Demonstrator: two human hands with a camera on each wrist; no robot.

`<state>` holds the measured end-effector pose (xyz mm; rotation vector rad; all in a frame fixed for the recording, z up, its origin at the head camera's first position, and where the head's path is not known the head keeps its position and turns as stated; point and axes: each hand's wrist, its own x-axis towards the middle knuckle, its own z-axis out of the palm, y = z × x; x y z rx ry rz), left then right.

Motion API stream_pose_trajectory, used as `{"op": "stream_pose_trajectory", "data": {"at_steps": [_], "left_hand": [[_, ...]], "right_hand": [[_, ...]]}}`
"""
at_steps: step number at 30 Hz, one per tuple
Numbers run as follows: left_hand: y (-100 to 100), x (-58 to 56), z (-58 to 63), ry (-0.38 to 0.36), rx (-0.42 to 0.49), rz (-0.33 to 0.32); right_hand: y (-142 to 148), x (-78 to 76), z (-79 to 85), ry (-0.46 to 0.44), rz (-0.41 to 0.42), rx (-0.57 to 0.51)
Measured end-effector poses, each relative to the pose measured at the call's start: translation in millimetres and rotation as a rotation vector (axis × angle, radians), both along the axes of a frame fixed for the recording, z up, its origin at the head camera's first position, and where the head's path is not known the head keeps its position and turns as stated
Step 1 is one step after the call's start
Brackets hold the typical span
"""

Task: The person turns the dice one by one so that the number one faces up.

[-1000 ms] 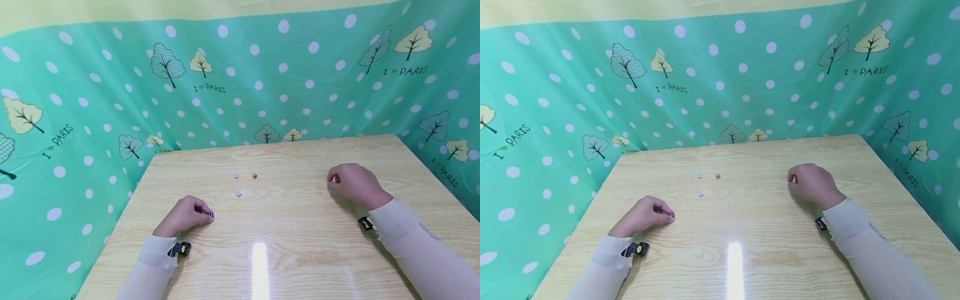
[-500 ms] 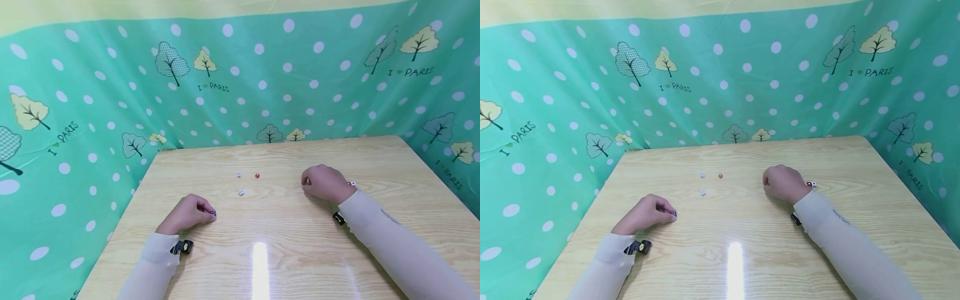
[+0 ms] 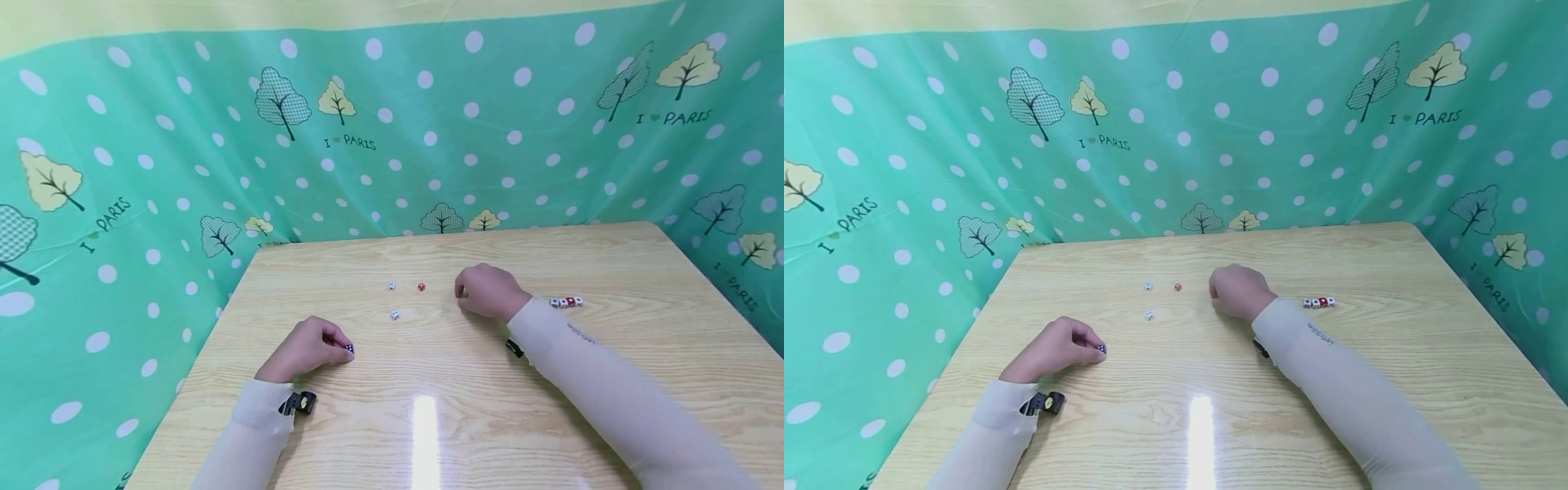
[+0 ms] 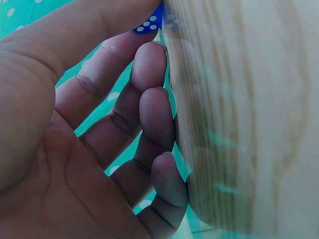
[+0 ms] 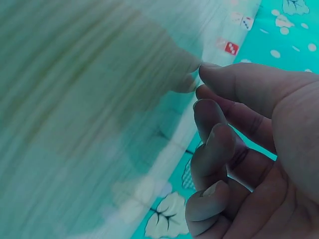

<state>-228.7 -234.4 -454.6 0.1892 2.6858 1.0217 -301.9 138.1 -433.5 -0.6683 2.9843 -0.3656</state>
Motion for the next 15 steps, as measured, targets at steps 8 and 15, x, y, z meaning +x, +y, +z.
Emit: {"op": "stream_pose_trajectory", "data": {"at_steps": [8,15], "left_hand": [[0.3,0.1,2.5,0.000,-0.009,-0.001],[1.1,1.4,2.4,-0.006,-0.001,0.011]], "right_hand": [[-31.9,-12.3,0.3,-0.021,-0.035,-0.005],[-57.6,-24.3,-0.4,-0.043,-0.068,0.011]]}}
